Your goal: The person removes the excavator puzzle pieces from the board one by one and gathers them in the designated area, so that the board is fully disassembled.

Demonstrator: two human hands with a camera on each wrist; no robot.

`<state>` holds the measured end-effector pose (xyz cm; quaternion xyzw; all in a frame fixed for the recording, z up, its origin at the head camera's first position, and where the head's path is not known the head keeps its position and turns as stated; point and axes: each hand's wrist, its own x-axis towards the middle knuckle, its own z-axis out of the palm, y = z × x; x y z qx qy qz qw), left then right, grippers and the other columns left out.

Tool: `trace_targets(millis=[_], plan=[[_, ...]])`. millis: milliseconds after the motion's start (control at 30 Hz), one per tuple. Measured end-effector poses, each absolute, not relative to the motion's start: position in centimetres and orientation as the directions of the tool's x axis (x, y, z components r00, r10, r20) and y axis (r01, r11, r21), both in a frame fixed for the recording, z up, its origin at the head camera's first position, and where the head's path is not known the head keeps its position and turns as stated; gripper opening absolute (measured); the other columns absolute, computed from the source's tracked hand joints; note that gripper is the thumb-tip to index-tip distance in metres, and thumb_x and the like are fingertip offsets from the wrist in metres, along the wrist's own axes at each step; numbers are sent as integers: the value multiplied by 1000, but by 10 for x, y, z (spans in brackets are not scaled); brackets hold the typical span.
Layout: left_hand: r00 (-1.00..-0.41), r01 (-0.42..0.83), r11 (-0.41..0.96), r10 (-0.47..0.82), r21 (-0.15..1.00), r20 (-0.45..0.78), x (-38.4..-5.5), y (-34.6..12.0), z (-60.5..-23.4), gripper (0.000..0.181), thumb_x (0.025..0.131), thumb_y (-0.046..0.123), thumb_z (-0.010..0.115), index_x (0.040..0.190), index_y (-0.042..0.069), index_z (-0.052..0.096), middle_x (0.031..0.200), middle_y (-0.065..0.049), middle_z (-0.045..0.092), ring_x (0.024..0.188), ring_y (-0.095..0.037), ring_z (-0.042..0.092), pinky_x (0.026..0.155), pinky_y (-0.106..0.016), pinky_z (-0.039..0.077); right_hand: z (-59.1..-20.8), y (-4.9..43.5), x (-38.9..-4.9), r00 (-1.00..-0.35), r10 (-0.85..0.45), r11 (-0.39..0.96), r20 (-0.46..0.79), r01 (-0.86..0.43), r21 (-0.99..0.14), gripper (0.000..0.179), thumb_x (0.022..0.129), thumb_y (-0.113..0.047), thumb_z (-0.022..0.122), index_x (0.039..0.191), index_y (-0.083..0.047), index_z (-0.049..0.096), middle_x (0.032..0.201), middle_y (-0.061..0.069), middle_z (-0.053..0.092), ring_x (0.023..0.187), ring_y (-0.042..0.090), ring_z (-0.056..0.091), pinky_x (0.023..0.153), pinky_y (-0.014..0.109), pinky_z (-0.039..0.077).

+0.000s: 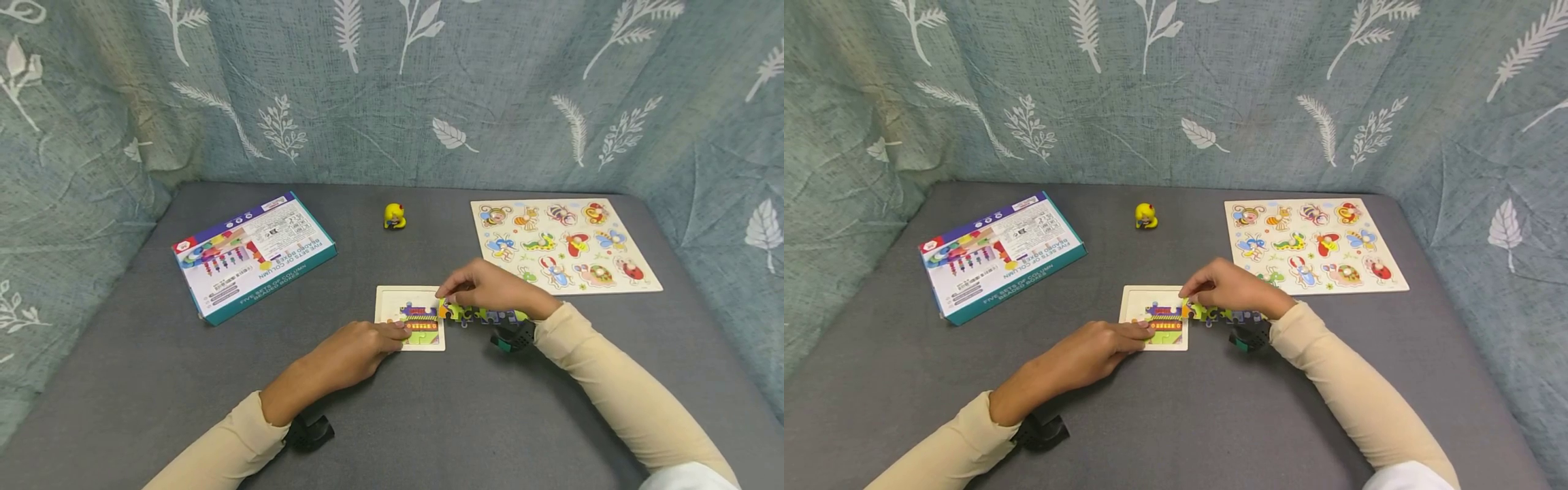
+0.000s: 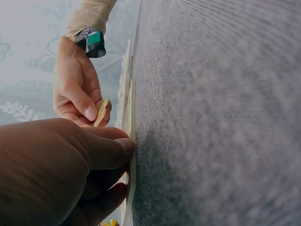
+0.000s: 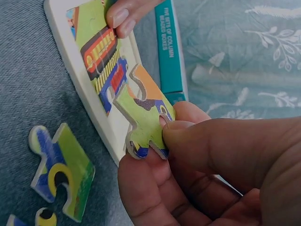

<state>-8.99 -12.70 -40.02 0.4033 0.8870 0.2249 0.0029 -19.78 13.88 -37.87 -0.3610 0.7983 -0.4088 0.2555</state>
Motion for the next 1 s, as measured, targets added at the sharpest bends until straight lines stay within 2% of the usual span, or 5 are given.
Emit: trace_targets(millis=[400,733,1000], plan=[[-676,715,565,709,412,201,-90,-127,-403,22,92,-1,65,112,1,72,120,-9,67,116,-20,60,95,-37,49,-382,151,-191,-583,-797,411,-157,-334,-848,19,94,3,59,108,3,71,100,9,71,76,17,61,63,29,50],[-640,750,524,730,403,242,-91,-127,-404,22,91,-2,65,112,-2,71,121,-10,65,118,-25,58,101,-35,44,-381,158,-186,-565,-799,441,-205,-320,-838,20,93,3,59,109,2,72,97,5,71,72,14,58,58,26,48],[-617,772,504,741,387,265,-91,-128,-404,16,90,-3,66,103,1,74,120,-9,65,119,-25,57,102,-34,43,-380,163,-183,-532,-820,425,-210,-320,-847,19,92,4,60,108,4,71,101,8,71,82,14,64,67,29,54]])
